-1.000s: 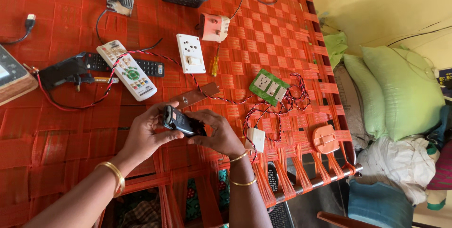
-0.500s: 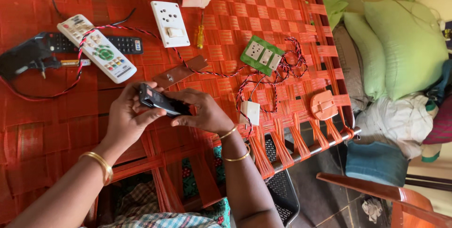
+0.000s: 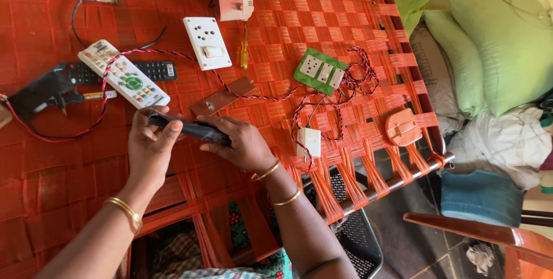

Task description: The person assembles and tests a remote control by aligning a button pad, fitting the circuit board into the casing, and pressing buttons to check for a red LED signal.

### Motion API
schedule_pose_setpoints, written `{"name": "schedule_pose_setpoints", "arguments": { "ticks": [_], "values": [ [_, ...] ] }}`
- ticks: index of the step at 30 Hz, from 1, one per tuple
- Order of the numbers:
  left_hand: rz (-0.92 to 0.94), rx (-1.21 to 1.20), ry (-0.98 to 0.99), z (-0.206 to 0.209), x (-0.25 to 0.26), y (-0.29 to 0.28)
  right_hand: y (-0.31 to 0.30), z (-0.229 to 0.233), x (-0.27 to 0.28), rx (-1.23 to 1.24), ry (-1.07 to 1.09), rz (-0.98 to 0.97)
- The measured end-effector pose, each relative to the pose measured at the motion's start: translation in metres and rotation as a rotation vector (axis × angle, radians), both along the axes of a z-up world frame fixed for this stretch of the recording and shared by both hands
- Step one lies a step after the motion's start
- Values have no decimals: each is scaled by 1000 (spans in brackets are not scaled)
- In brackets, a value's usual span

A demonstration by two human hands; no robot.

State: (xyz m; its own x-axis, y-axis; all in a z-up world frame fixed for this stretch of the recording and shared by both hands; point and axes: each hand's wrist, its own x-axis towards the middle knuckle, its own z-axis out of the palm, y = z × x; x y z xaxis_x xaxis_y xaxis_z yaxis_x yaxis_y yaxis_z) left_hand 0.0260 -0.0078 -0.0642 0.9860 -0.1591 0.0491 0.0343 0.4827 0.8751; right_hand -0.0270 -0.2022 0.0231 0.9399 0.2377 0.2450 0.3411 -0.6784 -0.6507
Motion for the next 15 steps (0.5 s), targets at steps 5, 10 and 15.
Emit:
{"name": "schedule_pose_setpoints", "arguments": {
  "ticks": [5, 10, 15],
  "values": [
    [28, 130, -219, 9, -10, 0, -8, 1, 1, 0, 45, 21],
    [-24, 74, -307, 8, -8, 4, -16, 1, 2, 131, 180, 73],
    [-49, -119, -147, 2, -5, 3, -16, -2, 0, 267, 233, 131]
  ]
}}
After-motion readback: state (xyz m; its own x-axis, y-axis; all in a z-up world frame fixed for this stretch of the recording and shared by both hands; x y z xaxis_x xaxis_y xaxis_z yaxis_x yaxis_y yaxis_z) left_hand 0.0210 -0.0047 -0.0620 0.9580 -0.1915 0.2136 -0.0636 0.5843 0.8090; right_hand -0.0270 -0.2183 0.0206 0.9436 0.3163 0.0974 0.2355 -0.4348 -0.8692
